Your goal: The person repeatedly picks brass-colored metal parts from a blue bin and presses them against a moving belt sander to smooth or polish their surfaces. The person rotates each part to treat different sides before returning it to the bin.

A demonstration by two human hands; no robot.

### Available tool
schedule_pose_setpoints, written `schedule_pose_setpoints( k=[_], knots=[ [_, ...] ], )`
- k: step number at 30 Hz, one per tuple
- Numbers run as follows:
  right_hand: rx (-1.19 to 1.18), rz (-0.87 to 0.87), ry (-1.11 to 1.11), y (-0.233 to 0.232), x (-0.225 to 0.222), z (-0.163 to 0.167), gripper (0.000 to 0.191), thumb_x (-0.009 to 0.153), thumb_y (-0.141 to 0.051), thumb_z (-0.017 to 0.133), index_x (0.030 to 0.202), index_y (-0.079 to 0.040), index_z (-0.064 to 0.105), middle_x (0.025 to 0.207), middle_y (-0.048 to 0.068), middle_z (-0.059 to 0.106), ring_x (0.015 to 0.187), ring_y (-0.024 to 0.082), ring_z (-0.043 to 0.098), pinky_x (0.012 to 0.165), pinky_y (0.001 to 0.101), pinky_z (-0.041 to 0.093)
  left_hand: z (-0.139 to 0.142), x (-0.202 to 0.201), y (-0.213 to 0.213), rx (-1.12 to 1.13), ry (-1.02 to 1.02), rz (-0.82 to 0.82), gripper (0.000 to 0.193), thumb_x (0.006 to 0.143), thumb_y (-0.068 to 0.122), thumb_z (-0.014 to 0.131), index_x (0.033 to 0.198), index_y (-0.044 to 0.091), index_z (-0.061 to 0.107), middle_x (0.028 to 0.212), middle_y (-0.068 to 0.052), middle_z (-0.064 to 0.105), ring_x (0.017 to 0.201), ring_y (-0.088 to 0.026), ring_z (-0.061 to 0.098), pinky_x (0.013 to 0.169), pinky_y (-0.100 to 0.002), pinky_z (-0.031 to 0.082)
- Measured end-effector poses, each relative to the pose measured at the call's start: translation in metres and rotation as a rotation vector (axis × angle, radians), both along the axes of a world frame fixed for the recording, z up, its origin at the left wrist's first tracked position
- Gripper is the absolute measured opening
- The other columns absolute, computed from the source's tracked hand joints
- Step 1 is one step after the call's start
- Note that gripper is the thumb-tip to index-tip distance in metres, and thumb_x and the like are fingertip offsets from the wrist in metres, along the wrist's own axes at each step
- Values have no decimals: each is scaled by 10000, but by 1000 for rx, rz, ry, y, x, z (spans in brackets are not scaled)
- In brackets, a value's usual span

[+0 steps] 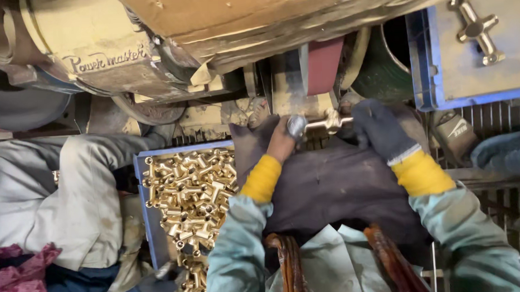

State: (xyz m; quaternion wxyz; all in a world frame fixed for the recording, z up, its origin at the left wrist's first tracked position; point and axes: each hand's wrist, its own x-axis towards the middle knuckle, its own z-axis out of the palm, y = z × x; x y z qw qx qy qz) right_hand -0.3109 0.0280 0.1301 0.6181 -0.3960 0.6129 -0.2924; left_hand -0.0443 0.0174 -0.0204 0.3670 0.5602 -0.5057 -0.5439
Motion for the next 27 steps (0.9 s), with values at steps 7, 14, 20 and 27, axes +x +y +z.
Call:
schedule_pose_setpoints(
  k=[7,14,20,27],
  knots=[
    [-194,166,-246,4,21,5,556,903,-132,601,1413,-116,381,914,19,631,768,122,644,728,278,543,6,35,4,4,124,103,432,949,109,627,1373,39,576,1096,-70,683,948,-174,615,837,-309,482],
    [-46,26,-102,-42,54,-11,313,975,-174,594,1232,-11,521,758,64,630,616,148,609,607,316,517,-10,48,-25,278,267,293,484,899,38,475,1370,-8,577,1004,-117,682,772,-172,624,677,-305,517],
    [-258,39,29,-37,61,-20,500,963,-116,582,1436,-10,455,907,126,614,708,211,596,660,354,505,-16,48,-33,-119,57,212,508,915,-18,583,1416,-26,499,1276,-102,655,1150,-201,622,1012,-294,470],
    [-560,43,264,-35,61,-28,705,918,-57,631,1546,-33,313,1157,175,642,930,267,648,798,381,540,-18,47,-31,-249,14,122,495,938,6,715,1388,-13,511,1286,-127,627,1191,-200,599,1049,-310,470]
  ],
)
